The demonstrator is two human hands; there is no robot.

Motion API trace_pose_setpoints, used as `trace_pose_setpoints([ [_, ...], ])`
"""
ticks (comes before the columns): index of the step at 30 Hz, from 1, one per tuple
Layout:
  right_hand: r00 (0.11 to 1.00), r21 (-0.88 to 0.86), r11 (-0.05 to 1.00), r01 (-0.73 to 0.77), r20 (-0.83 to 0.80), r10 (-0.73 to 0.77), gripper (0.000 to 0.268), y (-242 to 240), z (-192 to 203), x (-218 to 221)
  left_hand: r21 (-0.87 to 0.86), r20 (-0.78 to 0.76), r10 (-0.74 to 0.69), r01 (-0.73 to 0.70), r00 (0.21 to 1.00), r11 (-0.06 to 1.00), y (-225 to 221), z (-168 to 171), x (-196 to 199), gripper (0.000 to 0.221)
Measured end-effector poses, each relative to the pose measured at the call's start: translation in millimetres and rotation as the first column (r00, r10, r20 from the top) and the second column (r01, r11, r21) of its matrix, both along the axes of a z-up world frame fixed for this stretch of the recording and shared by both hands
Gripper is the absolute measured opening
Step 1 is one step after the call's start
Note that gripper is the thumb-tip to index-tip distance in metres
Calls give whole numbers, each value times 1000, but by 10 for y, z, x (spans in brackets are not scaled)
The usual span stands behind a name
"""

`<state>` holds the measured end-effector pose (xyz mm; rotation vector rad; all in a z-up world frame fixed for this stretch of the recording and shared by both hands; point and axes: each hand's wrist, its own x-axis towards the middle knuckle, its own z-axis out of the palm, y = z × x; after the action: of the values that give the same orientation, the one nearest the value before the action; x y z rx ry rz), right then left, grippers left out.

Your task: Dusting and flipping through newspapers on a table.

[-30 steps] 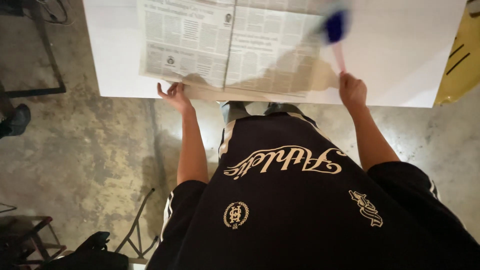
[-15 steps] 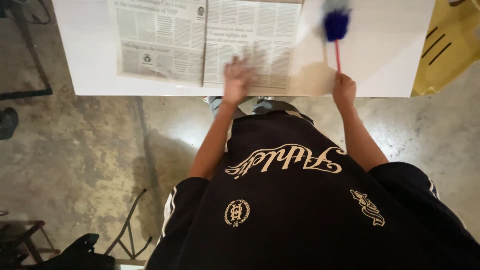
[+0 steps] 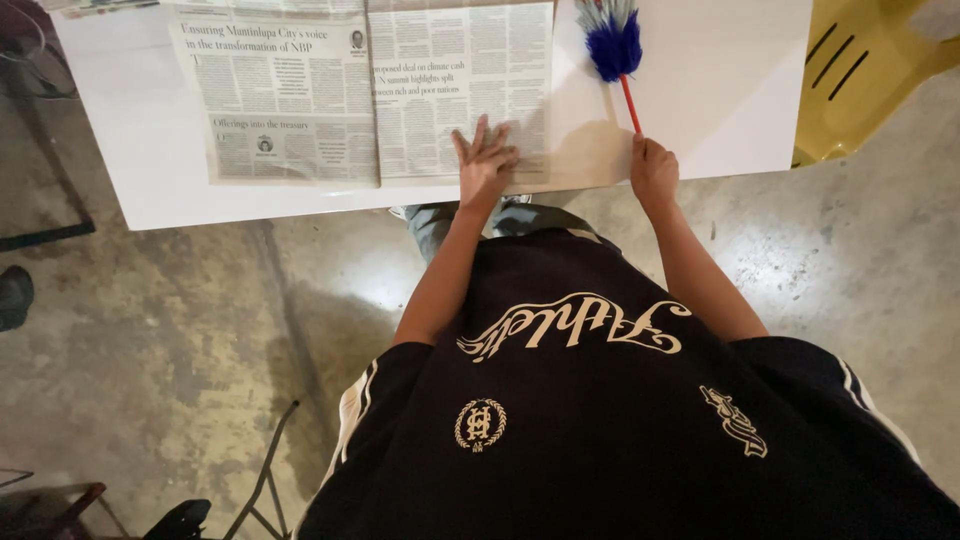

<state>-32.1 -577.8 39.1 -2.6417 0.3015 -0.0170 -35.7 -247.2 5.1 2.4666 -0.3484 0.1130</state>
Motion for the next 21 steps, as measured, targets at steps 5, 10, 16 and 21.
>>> trace_pose_setpoints([
  [5, 1000, 47, 999, 8, -23, -7, 54, 24, 78, -7, -92, -35, 100, -103, 994, 990, -48, 169, 52, 6],
  [10, 999, 55, 998, -23, 45, 21, 51, -20, -34, -41, -132, -82, 121, -131, 989, 983, -32, 203, 97, 7],
  [16, 976, 434, 887, 155, -209, -69, 53, 236, 134, 8, -146, -148, 50, -72, 988, 987, 38, 540, 61, 11],
  [21, 958, 510, 830, 227, -271, -95, 51, 472, 174, 29, -2, -30, -218, 218, 976, 976, -58, 586, -119, 40],
])
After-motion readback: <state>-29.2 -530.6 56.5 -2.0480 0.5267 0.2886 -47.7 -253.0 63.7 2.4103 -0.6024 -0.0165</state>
